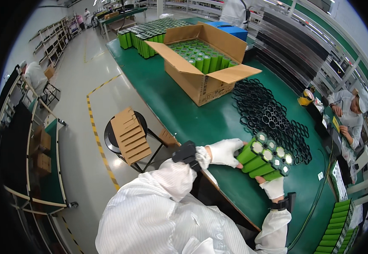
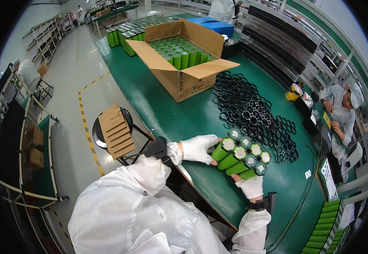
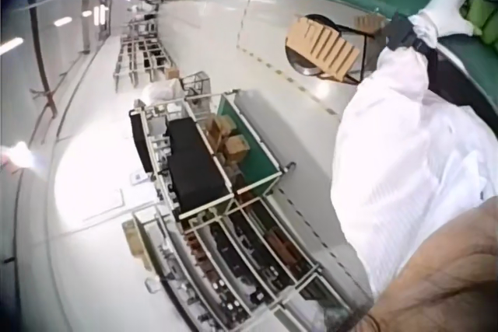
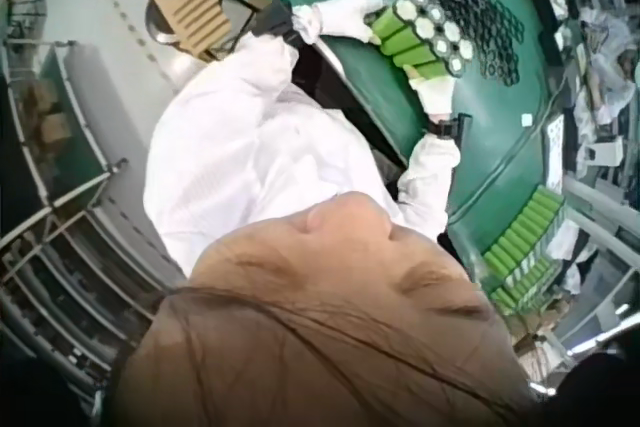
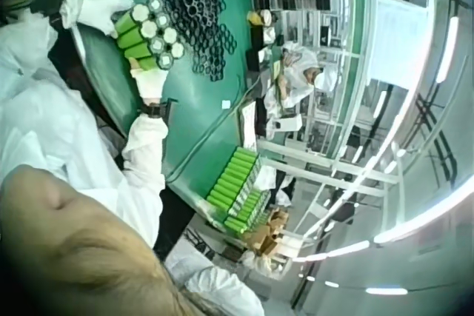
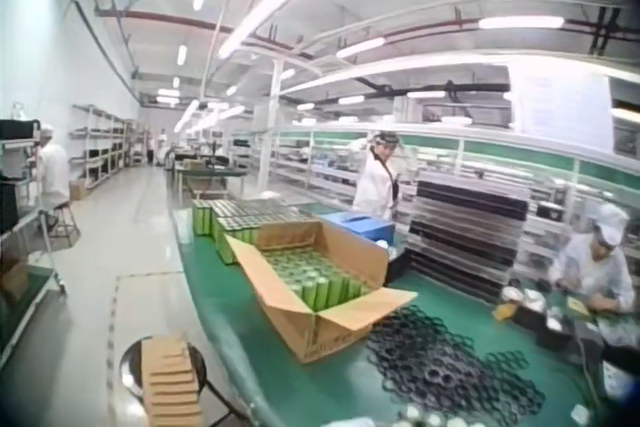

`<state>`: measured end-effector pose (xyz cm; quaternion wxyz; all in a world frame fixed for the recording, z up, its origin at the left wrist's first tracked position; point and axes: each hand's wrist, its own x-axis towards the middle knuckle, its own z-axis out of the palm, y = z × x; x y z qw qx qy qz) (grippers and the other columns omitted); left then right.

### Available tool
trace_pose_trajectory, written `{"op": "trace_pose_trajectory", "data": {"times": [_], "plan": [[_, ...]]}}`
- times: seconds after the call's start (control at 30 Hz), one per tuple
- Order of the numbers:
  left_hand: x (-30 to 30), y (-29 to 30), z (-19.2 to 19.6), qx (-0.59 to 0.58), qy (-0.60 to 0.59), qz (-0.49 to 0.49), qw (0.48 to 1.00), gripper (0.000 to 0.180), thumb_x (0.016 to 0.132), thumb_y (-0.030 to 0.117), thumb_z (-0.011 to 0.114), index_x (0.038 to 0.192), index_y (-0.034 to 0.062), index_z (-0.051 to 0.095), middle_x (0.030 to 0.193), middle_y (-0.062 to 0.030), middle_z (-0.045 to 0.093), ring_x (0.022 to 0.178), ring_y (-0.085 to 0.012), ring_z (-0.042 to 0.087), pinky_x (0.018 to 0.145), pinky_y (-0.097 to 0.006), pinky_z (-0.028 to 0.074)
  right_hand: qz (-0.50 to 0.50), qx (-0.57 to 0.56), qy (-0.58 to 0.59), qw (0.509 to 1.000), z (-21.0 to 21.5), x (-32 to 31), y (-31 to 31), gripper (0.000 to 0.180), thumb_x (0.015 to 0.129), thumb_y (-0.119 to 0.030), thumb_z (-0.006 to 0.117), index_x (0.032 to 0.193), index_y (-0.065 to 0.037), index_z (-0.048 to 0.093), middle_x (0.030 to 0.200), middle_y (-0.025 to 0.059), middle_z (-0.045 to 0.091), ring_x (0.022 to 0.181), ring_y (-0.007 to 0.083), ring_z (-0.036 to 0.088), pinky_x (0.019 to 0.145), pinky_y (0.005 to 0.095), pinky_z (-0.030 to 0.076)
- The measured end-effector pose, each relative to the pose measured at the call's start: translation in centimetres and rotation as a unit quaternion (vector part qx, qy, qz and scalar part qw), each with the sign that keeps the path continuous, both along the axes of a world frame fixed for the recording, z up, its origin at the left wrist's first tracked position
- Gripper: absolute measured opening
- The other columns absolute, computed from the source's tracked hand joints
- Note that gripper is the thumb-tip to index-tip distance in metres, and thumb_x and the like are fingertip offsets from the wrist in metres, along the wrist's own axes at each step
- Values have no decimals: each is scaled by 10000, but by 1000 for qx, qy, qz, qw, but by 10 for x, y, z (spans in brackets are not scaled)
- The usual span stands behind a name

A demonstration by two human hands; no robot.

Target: Assembling battery cells into plastic holders to form packs on an industrial assembly line.

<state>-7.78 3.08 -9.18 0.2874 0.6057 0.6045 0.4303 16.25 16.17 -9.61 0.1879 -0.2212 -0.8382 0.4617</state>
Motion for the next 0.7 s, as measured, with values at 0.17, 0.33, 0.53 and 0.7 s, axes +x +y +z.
{"op": "trace_pose_trajectory", "data": {"times": [0.17,0.33,0.53,0.7], "plan": [[-31,-56,-3,16,-29,97,995,694,714,138,807,1286,-48,461,1066,-125,553,946,-198,601,836,-305,507,39,-22,91,995,-9,-61,-33,503,698,-14,801,1145,-7,570,1119,92,650,985,184,634,864,333,503],[-66,-98,-10,76,-115,235,962,524,733,100,773,1186,-30,543,1052,-108,585,914,-200,602,817,-304,498,25,-20,102,994,-11,-135,-65,409,687,-55,810,1049,19,634,991,104,698,877,200,675,783,315,522],[-109,-117,-43,169,6,459,872,409,780,37,697,1166,-17,570,1069,-122,608,969,-262,626,877,-321,497,-23,42,113,992,-29,-230,-92,684,602,-161,875,1138,9,485,1000,174,672,945,305,670,825,377,521],[-120,-122,-39,216,91,574,785,655,779,70,685,1371,40,407,1371,-197,395,1232,-387,431,1040,-408,377,-54,64,79,993,-5,-287,-126,688,582,-190,877,1130,3,509,999,181,670,948,333,662,825,381,518]]}}
